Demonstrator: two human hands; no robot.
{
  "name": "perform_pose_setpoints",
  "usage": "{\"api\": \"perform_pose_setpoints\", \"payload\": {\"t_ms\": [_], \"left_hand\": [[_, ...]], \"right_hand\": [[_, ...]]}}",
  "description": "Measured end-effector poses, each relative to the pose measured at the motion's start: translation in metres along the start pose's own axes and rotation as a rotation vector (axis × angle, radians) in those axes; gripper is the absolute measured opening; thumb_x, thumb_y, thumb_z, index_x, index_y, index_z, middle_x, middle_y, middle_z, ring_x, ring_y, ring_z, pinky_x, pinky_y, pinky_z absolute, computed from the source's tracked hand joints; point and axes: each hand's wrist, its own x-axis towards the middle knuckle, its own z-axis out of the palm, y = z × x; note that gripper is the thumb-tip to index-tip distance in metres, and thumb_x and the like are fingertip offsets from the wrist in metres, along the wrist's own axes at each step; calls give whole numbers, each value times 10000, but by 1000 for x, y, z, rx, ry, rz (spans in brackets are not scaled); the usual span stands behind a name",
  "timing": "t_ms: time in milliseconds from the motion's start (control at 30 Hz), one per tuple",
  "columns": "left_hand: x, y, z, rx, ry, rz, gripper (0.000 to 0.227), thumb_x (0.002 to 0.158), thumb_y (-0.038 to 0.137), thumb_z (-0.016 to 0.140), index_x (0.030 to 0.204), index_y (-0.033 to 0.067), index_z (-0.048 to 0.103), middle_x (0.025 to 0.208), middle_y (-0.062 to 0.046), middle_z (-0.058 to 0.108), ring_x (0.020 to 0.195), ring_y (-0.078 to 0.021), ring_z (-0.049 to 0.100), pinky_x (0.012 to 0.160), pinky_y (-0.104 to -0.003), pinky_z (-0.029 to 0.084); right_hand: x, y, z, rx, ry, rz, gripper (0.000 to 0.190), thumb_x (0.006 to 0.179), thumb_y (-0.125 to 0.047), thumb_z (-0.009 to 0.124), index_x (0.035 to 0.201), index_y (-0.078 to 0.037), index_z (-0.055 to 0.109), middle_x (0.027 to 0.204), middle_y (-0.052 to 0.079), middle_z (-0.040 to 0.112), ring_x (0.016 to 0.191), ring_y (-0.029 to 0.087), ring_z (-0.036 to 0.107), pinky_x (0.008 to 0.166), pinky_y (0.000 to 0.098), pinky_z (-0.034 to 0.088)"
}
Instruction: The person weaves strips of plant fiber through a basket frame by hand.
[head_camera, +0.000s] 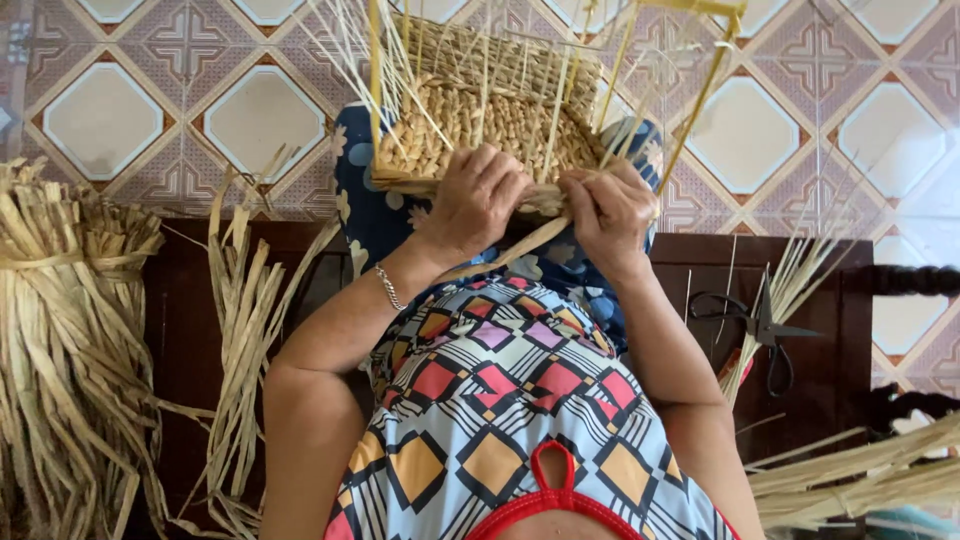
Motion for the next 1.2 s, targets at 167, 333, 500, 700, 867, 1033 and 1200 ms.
{"api": "perform_pose_setpoints", "payload": {"t_ms": [167,333,500,700,867,1033,1200], "left_hand": [[-7,9,20,155,21,40,163,1043,211,691,949,95,627,962,-31,553,984,-194,512,858,-367,410],[3,11,24,114,-73,-94,193,1008,237,695,939,66,638,907,-61,593,914,-215,541,792,-394,450],[10,16,3,-17,-21,-169,243,948,274,721,962,46,638,941,-98,635,922,-264,625,793,-424,512],[-20,6,-19,-51,188,-199,261,923,316,721,956,68,647,932,-69,670,927,-231,658,822,-392,546],[-142,-100,-27,-117,361,-622,247,1046,272,675,866,104,660,654,-16,610,549,-138,572,480,-297,450],[-309,-175,-18,146,-94,-1311,140,917,219,733,911,82,703,815,-114,667,747,-274,648,667,-422,523],[-296,-133,-5,178,-353,-1236,286,776,267,819,965,65,745,1069,-198,663,1075,-419,574,883,-520,462]], "right_hand": [[0,21,3,-33,63,12,29,940,-3,797,925,-21,780,814,62,733,682,184,573,619,346,449],[5,22,-2,31,52,-17,50,954,17,779,996,-9,771,922,82,753,804,191,623,747,347,485],[-10,47,7,96,55,88,103,1025,47,744,944,0,700,921,108,698,840,218,612,787,341,481],[-8,78,1,90,3,7,90,1081,85,719,1018,31,755,937,120,724,824,205,595,754,337,473],[-19,102,-3,153,-2,20,109,1049,110,670,1060,51,760,967,144,696,844,202,604,751,322,491],[-23,104,-7,136,15,12,127,1056,119,645,1075,68,760,1011,153,703,850,188,628,729,311,506],[-23,99,-9,129,5,53,84,1076,97,661,1056,77,740,973,144,688,795,164,579,704,310,481]]}}
